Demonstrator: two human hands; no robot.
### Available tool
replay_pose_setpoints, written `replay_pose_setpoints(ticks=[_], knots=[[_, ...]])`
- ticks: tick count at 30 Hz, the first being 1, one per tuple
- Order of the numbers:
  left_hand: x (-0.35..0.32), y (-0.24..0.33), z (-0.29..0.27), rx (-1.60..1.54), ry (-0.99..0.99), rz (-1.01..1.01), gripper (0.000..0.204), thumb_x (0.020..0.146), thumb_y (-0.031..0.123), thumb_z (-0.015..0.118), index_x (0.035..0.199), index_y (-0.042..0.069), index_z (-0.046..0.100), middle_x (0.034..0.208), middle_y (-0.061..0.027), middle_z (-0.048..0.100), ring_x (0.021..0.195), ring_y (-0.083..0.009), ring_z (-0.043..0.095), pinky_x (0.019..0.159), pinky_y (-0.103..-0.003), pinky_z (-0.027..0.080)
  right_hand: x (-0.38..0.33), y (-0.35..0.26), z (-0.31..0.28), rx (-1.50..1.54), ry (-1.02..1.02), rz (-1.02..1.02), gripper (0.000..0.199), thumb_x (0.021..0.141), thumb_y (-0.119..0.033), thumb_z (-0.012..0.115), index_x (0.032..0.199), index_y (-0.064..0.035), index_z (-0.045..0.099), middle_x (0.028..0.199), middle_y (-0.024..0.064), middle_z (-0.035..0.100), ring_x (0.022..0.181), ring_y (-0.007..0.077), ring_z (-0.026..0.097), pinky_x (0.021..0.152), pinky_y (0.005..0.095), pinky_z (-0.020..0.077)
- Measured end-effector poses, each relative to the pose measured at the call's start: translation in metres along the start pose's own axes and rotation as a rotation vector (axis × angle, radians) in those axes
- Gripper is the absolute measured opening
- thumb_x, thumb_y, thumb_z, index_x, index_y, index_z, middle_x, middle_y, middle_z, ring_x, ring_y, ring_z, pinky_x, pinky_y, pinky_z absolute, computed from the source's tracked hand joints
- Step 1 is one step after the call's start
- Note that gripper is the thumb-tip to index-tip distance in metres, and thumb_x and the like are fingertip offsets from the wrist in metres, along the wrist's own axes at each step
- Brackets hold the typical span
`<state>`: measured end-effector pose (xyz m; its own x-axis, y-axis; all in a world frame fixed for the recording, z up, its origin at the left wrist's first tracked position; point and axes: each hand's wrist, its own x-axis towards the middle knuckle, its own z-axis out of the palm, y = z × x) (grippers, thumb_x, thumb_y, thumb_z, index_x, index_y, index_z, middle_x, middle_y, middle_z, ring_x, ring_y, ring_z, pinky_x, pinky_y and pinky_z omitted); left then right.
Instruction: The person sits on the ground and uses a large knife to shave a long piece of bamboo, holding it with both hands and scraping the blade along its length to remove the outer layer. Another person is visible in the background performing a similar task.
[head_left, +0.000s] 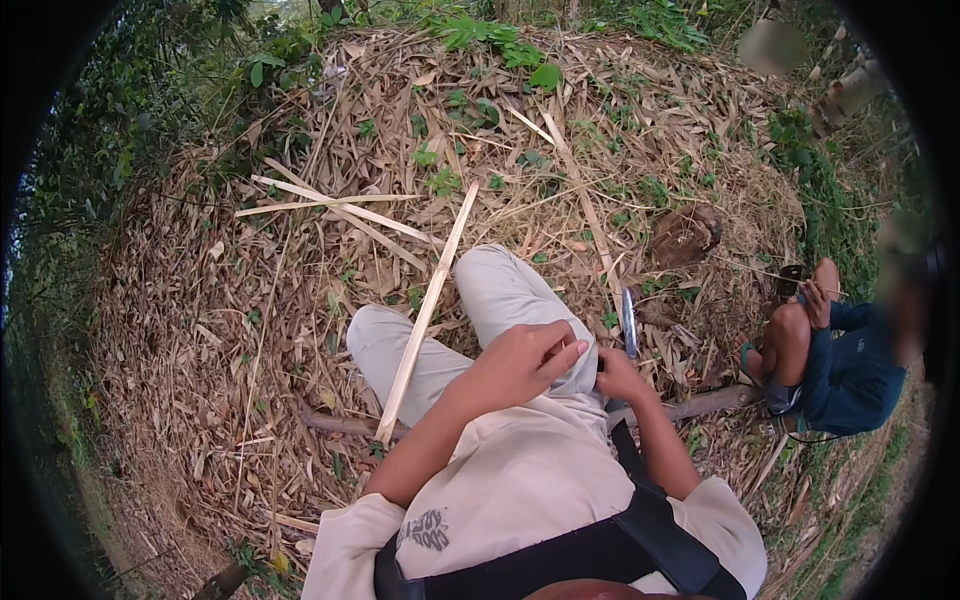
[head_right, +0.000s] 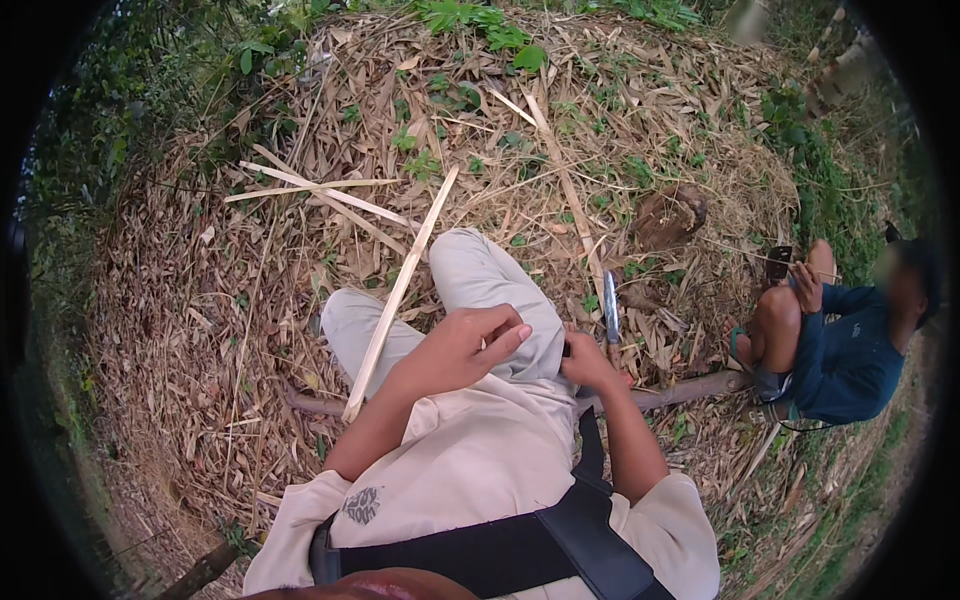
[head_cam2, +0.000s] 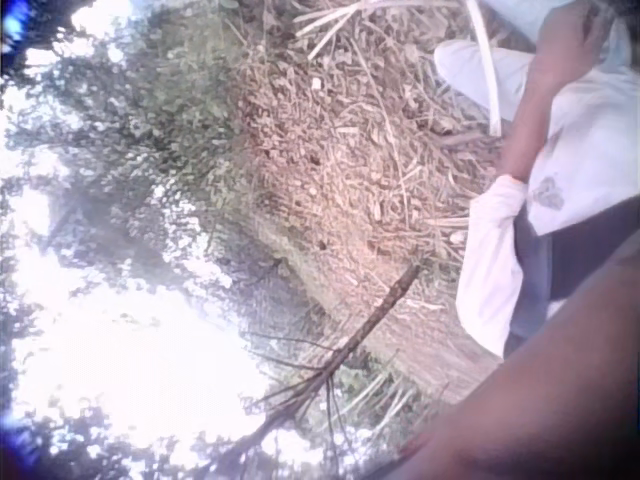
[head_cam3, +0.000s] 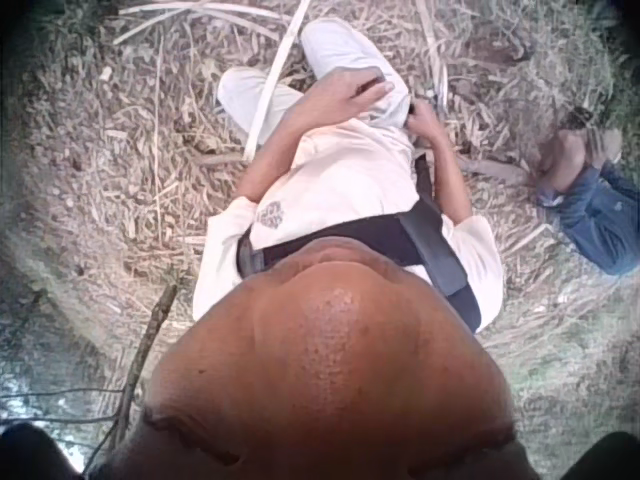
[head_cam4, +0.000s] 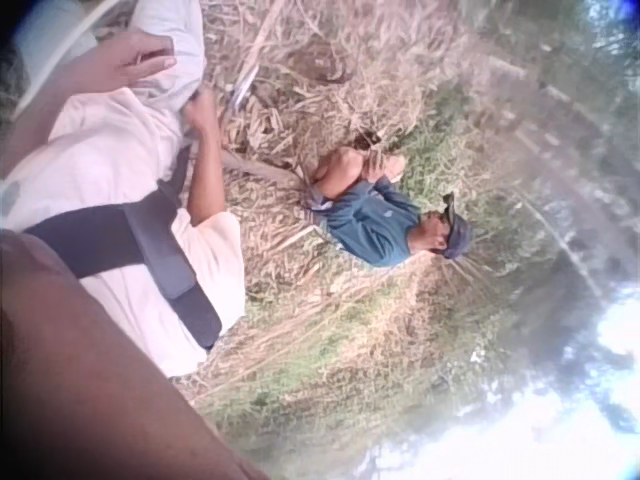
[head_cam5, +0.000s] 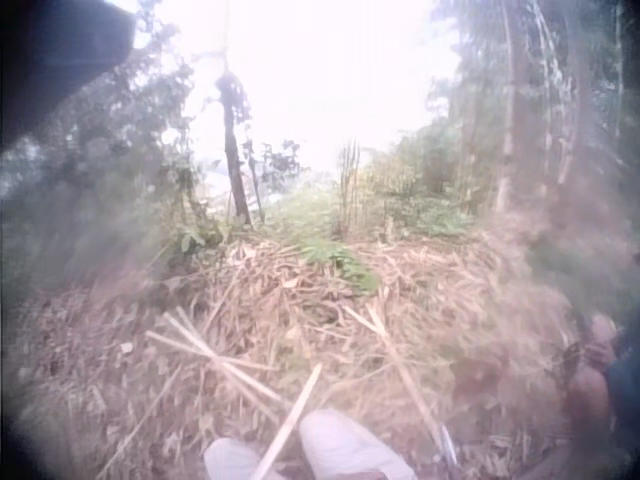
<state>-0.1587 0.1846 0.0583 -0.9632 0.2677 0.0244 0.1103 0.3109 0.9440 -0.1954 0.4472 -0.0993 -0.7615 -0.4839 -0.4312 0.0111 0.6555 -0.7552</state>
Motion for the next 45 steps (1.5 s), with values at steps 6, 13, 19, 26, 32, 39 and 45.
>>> replay_pose_setpoints(ticks=[6, 13, 19, 26, 32, 39, 45], knots=[[-0.001, -0.055, -0.069, 0.343, 0.578, -0.394, 0.033, 0.099, 0.034, 0.058, 0.095, 0.001, 0.064, 0.069, -0.0113, 0.064, 0.063, -0.0283, 0.063, 0.062, -0.041, 0.048, -0.015, -0.016, -0.002, -0.36, 0.3, 0.131, 0.02, 0.075, -0.013, 0.067, 0.088, 0.0017, 0.071, 0.089, 0.0244, 0.068, 0.087, 0.0435, 0.065, 0.075, 0.0443, 0.0524], [-0.02, -0.262, -0.048, 0.824, 0.174, -0.866, 0.049, 0.089, 0.044, 0.065, 0.109, 0.0, 0.061, 0.097, -0.0165, 0.07, 0.097, -0.0362, 0.067, 0.082, -0.046, 0.051, -0.045, 0.062, -0.015, 0.309, -0.073, 0.095, 0.025, 0.081, -0.018, 0.074, 0.096, 0.0015, 0.072, 0.082, 0.0077, 0.072, 0.076, 0.0223, 0.068, 0.068, 0.0318, 0.0508], [-0.015, -0.28, -0.051, -0.217, 0.252, -0.906, 0.03, 0.098, 0.034, 0.058, 0.1, 0.003, 0.056, 0.067, -0.0042, 0.057, 0.054, -0.017, 0.06, 0.049, -0.032, 0.047, -0.03, 0.182, -0.074, 0.53, 0.235, 0.694, 0.037, 0.09, -0.025, 0.068, 0.117, 0.0004, 0.068, 0.098, 0.0074, 0.072, 0.082, 0.0173, 0.068, 0.076, 0.0315, 0.0534], [-0.071, -0.187, -0.062, -0.514, 0.248, -1.068, 0.029, 0.106, 0.036, 0.045, 0.11, 0.008, 0.05, 0.062, 0.0017, 0.045, 0.04, -0.0092, 0.039, 0.038, -0.026, 0.035, 0.014, 0.302, -0.001, -0.392, -0.138, 0.799, 0.07, 0.089, -0.053, 0.058, 0.123, 0.0081, 0.059, 0.114, 0.0238, 0.068, 0.106, 0.0349, 0.064, 0.094, 0.0454, 0.0492], [-0.132, -0.108, -0.029, -0.589, 0.369, -0.981, 0.026, 0.107, 0.029, 0.043, 0.121, 0.008, 0.043, 0.072, -0.0033, 0.056, 0.046, -0.0127, 0.051, 0.043, -0.027, 0.043, 0.028, 0.284, 0.033, -0.198, -0.144, 0.827, 0.061, 0.09, -0.048, 0.06, 0.119, 0.0064, 0.061, 0.104, 0.0211, 0.068, 0.097, 0.0305, 0.064, 0.087, 0.0428, 0.0496], [-0.056, -0.105, -0.021, -0.893, 0.381, -0.61, 0.027, 0.104, 0.014, 0.048, 0.127, 0.003, 0.042, 0.11, -0.0138, 0.06, 0.079, -0.0221, 0.069, 0.061, -0.034, 0.059, 0.028, 0.261, -0.027, -0.034, -0.017, 0.717, 0.052, 0.091, -0.042, 0.063, 0.115, 0.0045, 0.063, 0.093, 0.018, 0.068, 0.086, 0.0254, 0.064, 0.079, 0.0398, 0.05], [0.057, -0.1, -0.055, -0.917, 0.38, -0.398, 0.028, 0.094, 0.002, 0.049, 0.121, 0.004, 0.041, 0.105, -0.0154, 0.062, 0.074, -0.0221, 0.067, 0.056, -0.034, 0.058, 0.044, 0.174, -0.151, -0.061, 0.111, 0.532, 0.044, 0.091, -0.037, 0.065, 0.111, 0.0028, 0.065, 0.083, 0.0154, 0.068, 0.077, 0.021, 0.064, 0.072, 0.0372, 0.0504]])
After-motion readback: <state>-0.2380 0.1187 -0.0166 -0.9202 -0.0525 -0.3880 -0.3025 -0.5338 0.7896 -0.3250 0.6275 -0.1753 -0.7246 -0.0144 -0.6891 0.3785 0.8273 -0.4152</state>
